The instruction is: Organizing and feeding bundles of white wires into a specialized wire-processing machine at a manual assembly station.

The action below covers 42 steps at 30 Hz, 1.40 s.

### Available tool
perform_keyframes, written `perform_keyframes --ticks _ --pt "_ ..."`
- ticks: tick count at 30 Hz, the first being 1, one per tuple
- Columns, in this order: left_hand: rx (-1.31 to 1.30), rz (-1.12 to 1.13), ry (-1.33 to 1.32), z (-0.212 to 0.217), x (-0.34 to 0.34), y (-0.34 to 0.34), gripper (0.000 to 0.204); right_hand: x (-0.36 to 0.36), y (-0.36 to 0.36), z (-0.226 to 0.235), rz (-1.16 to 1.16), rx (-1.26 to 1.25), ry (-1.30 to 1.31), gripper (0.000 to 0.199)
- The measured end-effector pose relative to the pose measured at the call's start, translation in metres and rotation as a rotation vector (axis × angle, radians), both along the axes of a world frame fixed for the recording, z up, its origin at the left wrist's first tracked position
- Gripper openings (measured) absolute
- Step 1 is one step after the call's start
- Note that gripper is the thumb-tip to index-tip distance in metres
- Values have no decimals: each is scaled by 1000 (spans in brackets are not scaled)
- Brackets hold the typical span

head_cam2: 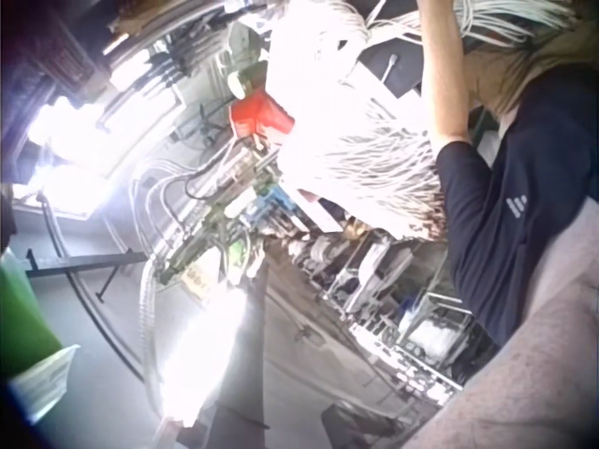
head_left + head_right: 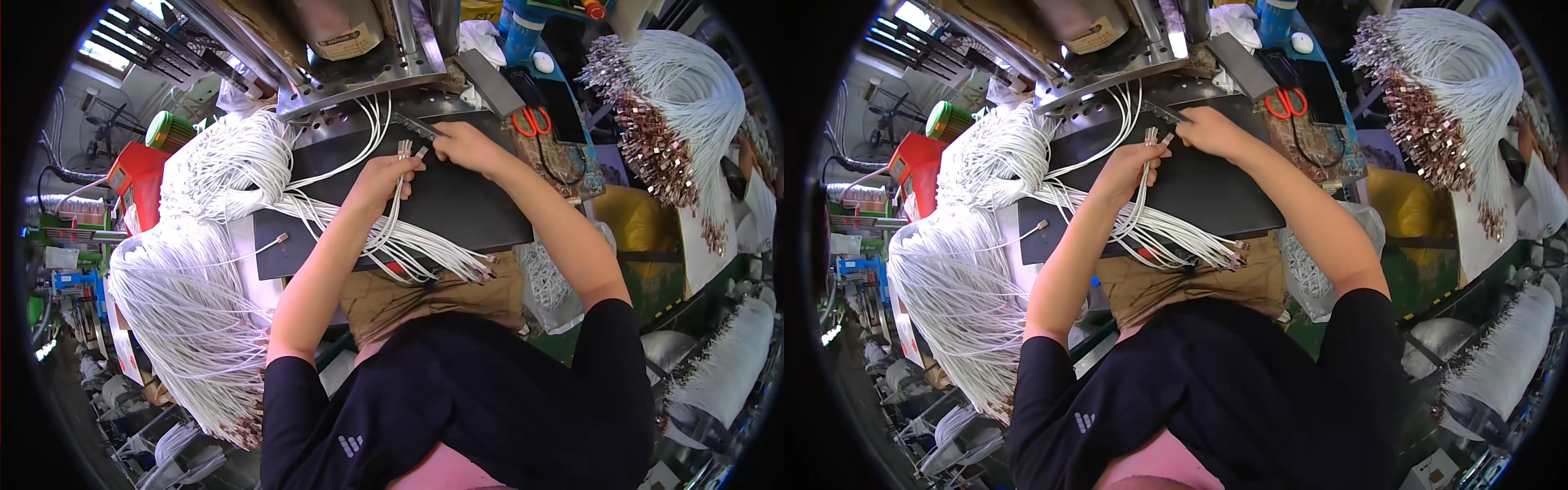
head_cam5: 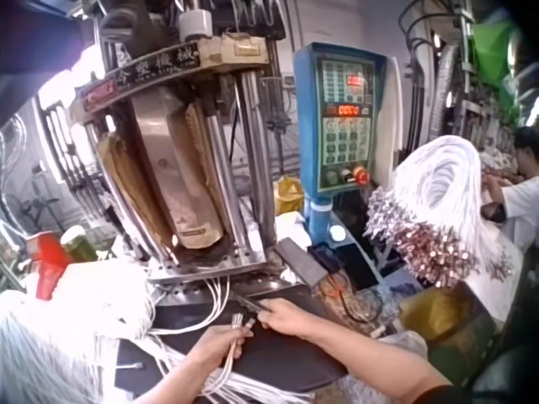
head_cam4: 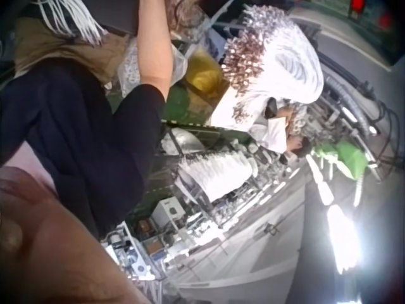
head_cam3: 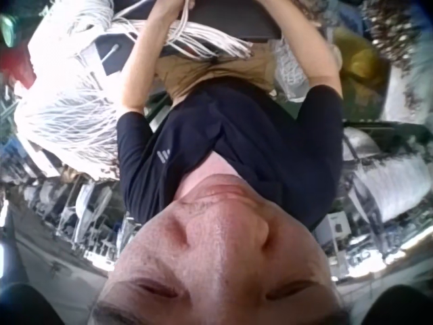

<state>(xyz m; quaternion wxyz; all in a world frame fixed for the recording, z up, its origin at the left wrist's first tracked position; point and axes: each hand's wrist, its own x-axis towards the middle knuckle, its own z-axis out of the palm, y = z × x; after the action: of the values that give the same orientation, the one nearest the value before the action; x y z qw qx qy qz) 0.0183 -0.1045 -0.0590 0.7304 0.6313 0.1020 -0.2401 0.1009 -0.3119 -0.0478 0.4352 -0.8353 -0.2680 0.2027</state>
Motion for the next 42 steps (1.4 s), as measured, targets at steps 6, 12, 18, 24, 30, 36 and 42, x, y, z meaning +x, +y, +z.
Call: perform_keyframes --ticks 6,12,18,24,30,36,42 --pt "127 19 43 21 -4 -20 29 -7 -5 -3 -203 248 467 40" --pt "120 5 58 20 2 -26 29 -18 8 -38 -325 366 -31 35" --pt "4 71 26 12 4 -7 28 -14 -10 -4 -277 300 178 34" --pt "0 -73 163 21 12 -4 26 -9 -14 -20 -153 241 148 34" --pt "19 1 94 21 5 -20 25 -8 -16 -25 -67 271 123 35" --pt "102 69 5 5 5 5 25 -10 -24 9 -134 180 180 39" --pt "280 -79 41 17 11 -2 26 -18 -23 5 -54 139 138 38"
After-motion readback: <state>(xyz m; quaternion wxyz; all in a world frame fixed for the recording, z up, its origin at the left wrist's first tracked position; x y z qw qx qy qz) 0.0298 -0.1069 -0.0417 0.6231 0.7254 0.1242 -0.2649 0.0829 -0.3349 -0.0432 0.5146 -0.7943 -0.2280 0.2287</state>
